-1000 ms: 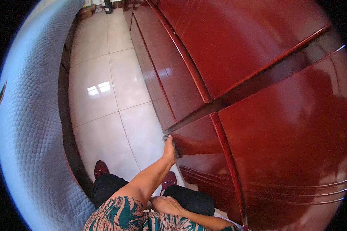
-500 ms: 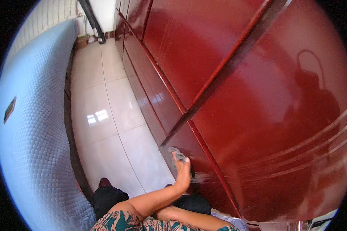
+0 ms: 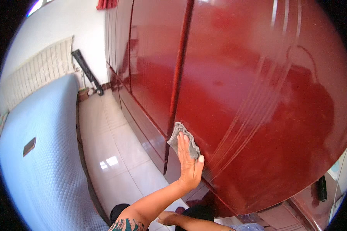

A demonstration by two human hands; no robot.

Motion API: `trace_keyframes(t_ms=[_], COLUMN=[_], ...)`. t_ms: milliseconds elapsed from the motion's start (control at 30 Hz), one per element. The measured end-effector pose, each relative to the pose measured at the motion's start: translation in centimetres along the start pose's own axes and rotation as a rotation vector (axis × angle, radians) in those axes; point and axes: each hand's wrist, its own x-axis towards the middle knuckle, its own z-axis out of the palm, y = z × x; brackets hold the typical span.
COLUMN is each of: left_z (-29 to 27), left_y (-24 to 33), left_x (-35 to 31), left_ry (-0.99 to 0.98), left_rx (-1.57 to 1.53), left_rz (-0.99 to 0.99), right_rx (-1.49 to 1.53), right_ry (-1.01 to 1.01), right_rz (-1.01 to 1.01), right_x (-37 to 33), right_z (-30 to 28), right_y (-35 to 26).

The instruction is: The person wipes the exterior surfaces and handles of a large red wardrobe using a cloth.

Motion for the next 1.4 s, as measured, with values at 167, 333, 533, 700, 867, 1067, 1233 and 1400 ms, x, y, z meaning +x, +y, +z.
trace_keyframes(t_ms=[167,333,533,700,867,1067,1233,1400], left_z=[-0.5,-1.8,-1.3,-1.4,-0.7,-0.4,2.0,0.0], left_y=[3.6,8.1,10.5,2.5,1.1,6.0,10.0,11.3], left_x=[5.0,15.8,22.0,13.7,2.9,-0.8,-0.2,10.0], left_ry=[-0.120,-0.038,0.117,0.155,-0.001,-0.199,-0.349,-0.188], left_rx=[0.093,0.251,0.177,0.092,0.071,0.242,0.232,0.307], left_rz=[0.373,0.634,0.542,0.274,-0.045,0.276,0.715,0.659], right_rx=[-0.086,-0.135,-0.063,-0.111,-0.117,-0.049,-0.342,-0.091], right_ry=[-0.045,0.000,0.021,-0.022,-0.038,0.090,0.237,-0.009], right_rz=[0.010,0.085,0.076,0.069,-0.039,-0.157,-0.158,0.115], right_x=[3.4,1.8,2.7,2.4,3.5,0.6,0.4,-0.9], right_z=[1.7,-1.0,-0.5,-0.8,-0.3,-2.2,-1.6,-3.3], right_y=[3.8,0.5,-0.1,1.4,2.1,-2.7,-0.3,-0.9])
